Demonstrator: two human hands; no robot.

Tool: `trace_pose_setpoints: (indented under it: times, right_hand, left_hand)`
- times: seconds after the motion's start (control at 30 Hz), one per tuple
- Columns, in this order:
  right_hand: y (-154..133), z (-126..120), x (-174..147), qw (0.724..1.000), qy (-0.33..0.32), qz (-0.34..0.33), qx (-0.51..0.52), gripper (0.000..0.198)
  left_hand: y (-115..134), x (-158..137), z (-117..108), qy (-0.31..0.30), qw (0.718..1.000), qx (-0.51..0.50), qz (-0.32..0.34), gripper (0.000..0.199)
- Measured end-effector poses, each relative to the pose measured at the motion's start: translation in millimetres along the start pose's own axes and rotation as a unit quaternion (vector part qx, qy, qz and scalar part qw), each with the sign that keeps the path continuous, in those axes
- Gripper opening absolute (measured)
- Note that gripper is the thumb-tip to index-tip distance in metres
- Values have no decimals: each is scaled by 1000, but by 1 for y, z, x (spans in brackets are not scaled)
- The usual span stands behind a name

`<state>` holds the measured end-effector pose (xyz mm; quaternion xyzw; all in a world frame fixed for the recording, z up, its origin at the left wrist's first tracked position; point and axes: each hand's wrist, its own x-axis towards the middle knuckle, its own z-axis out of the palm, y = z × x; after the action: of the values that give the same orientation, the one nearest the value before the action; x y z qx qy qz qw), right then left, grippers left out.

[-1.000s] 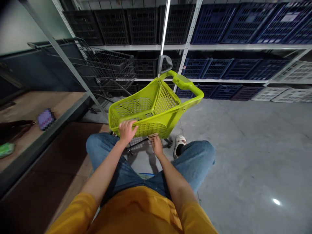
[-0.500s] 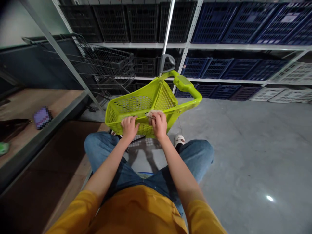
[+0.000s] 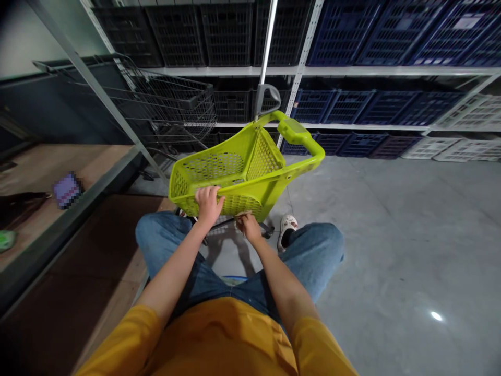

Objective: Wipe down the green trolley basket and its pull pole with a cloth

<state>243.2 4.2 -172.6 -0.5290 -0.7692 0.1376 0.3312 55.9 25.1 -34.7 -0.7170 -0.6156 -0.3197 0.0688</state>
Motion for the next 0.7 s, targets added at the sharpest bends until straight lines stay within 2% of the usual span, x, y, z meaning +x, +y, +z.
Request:
trace_pose_setpoints:
  times: [0.1,0.17,0.27,0.37,0.47,0.5,0.57,0.7]
  right_hand:
    - [-6,-10,6,1000,21,-7,9,19]
    - [-15,-29,17,997,72,-14,11,23]
    - [-33,-78,43,983,179,-32,7,23]
    - [-47,-134,72,951,305,-36,17,24]
    - [-51,-166,89,933,358,-40,19,25]
    - [-50,-167,89,934,355,-46,14,24]
    - [-43,-154,83,943,326,-62,-1,19]
    - [-19,-94,50,968,245,-52,-11,9]
  left_hand:
    - [1,-1,0,4,1000,-7,0,32]
    - [1,-1,0,3,1000,-9,-2,30]
    - [1,0,1,-1,1000,-10,-8,29]
    - [-1,-1,1,0,1000,-10,-10,30]
    - [-1,-2,1,4,1000,-9,-7,30]
    - [0,-2,1,5,1000,-9,-8,30]
    - [2,-3,-1,4,1000,-7,-11,30]
    - [6,-2,-2,-2,1000,-3,-15,30]
